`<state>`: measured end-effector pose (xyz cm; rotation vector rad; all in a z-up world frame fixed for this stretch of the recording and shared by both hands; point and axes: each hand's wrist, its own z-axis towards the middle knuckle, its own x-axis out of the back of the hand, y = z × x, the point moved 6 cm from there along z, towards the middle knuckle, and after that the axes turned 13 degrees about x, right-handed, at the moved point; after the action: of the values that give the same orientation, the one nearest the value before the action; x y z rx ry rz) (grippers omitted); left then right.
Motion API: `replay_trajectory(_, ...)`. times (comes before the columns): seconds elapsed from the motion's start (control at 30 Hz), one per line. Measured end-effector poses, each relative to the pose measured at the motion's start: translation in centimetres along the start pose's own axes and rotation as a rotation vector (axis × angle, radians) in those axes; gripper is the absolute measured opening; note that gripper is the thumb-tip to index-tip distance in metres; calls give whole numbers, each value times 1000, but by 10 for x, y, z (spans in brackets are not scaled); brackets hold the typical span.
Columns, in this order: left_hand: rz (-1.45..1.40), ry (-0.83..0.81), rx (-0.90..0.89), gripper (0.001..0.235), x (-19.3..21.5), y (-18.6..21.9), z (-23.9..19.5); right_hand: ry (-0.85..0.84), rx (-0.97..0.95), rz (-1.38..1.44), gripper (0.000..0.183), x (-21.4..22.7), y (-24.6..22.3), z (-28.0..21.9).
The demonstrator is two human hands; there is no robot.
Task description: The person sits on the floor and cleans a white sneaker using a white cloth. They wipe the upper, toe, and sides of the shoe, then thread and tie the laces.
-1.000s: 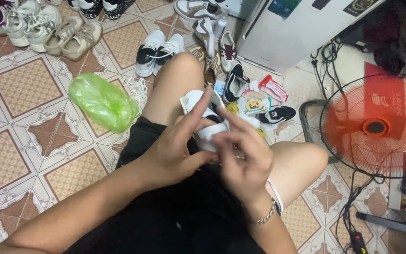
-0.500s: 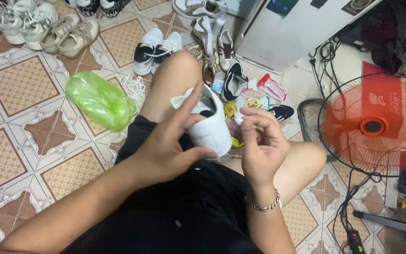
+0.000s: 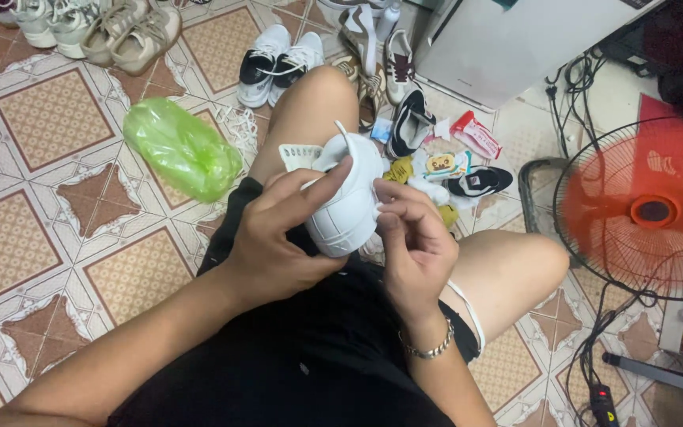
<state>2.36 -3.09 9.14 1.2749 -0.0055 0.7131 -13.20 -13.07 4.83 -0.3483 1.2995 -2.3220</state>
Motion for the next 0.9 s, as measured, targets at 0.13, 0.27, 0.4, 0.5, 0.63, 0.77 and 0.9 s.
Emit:
replay_trajectory(0.13,15,-3,-46,88,3,21,11,-27,61,-70,11,8,-28,7)
replay_trajectory(0.27,-18,-71,-29,89,0,35,18,-48,67,-50,7,19,-28,8)
replay_trajectory(0.4,-25,-83,9,90,-13,23,24,4,-119,1,5,15,-23,11)
replay_trajectory(0.5,-34,-81,31,88,-16,24,27,-106,111,-178,4,6,-53,19)
replay_trajectory(0.63,-53,-122,104,88,-20,23,30,-56,76,-237,4,14,-38,25)
replay_trajectory(0.77,-51,-67,44,86,-24,19,26,-99,61,-258,4,0,-59,29)
replay_trajectory(0.9,-46,-84,77,89,-24,20,30,-120,152,-254,3,11,-47,28)
